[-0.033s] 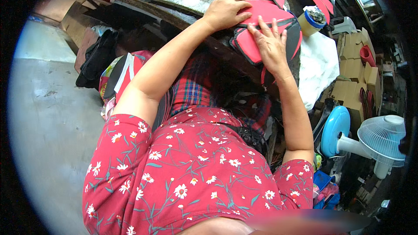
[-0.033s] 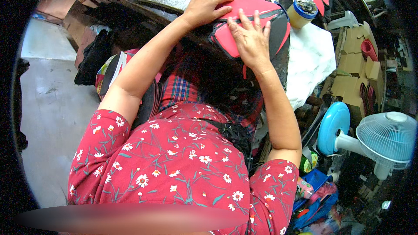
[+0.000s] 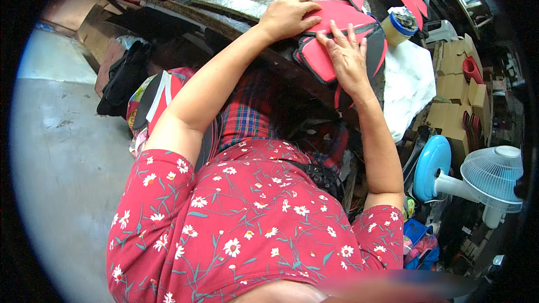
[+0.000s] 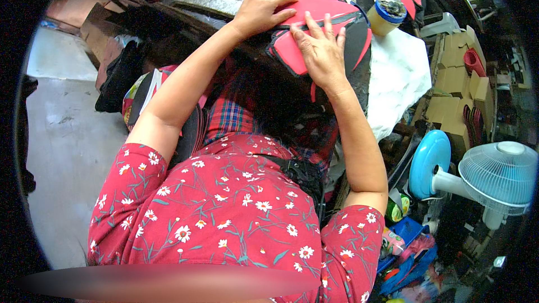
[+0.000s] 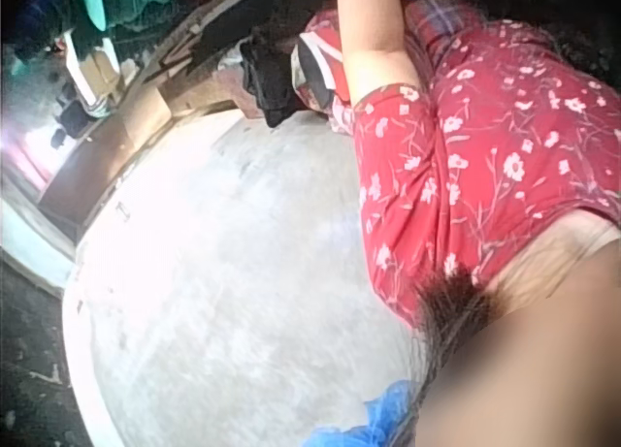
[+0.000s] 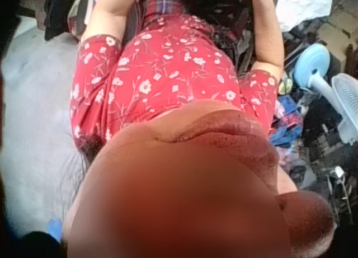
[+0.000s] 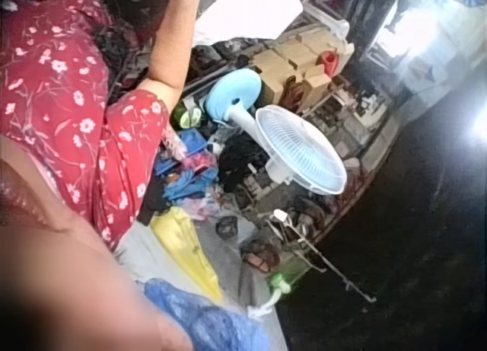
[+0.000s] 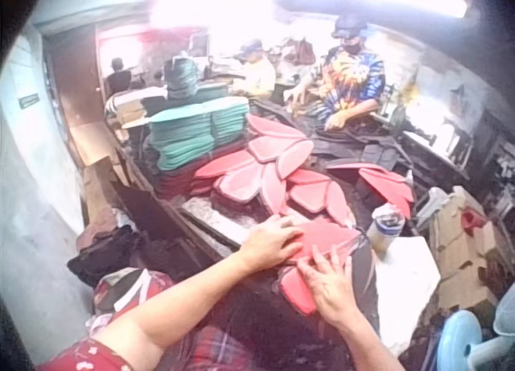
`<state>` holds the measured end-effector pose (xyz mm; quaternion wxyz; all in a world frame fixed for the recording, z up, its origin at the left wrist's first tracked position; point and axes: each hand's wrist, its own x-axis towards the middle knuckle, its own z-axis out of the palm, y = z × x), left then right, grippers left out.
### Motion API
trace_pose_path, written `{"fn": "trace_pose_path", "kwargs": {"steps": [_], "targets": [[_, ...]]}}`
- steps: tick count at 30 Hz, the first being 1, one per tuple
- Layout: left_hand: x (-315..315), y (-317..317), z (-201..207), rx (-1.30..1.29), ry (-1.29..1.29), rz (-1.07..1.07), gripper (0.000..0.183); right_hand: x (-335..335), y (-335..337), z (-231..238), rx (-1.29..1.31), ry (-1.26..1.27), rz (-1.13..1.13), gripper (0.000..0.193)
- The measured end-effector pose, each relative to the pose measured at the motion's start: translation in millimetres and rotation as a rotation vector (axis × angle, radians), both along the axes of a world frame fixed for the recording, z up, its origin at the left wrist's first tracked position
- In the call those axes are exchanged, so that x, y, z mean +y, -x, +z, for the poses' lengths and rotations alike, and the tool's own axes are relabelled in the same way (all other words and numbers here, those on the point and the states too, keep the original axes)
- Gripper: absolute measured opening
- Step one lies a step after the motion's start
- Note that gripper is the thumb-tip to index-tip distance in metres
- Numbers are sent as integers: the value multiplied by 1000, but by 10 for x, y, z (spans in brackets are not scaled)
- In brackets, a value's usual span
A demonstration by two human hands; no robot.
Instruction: The person sits on the floor and assembles pink petal-shaped pieces with black borders. They apply a clear adhesive to the edges and press the pieces together. The person then uses scissors to cut strips of white material and places them on the assembled parts.
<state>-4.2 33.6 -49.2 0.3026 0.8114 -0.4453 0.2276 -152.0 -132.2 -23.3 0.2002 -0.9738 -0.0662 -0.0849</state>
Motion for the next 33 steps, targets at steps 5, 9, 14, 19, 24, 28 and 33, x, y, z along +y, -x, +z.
{"fn": "trace_pose_path", "kwargs": {"steps": [5, 9, 14, 19, 24, 28, 33], "targets": [[5, -2, 30, 53, -1, -15, 31, -486, 48, 168, -84, -857, -78, 62], [1, -13, 24, 94, 28, -32, 29, -886, 0, 100, -263, -130, -281, 58], [-1, -32, 17, 74, 24, -18, 28, -844, -106, -16, -293, 474, -335, 64], [5, -24, 15, 69, 41, -16, 29, -869, -160, 47, -210, 571, -379, 62], [5, -24, -5, 27, 46, -7, 28, -1127, -92, -33, -179, 105, -201, 53], [-3, -38, -27, 8, 47, -1, 28, -1063, 94, -95, -178, 117, -62, 57], [-7, -42, -50, 21, 35, 9, 29, -675, 512, -10, -136, 187, -42, 54]]}}
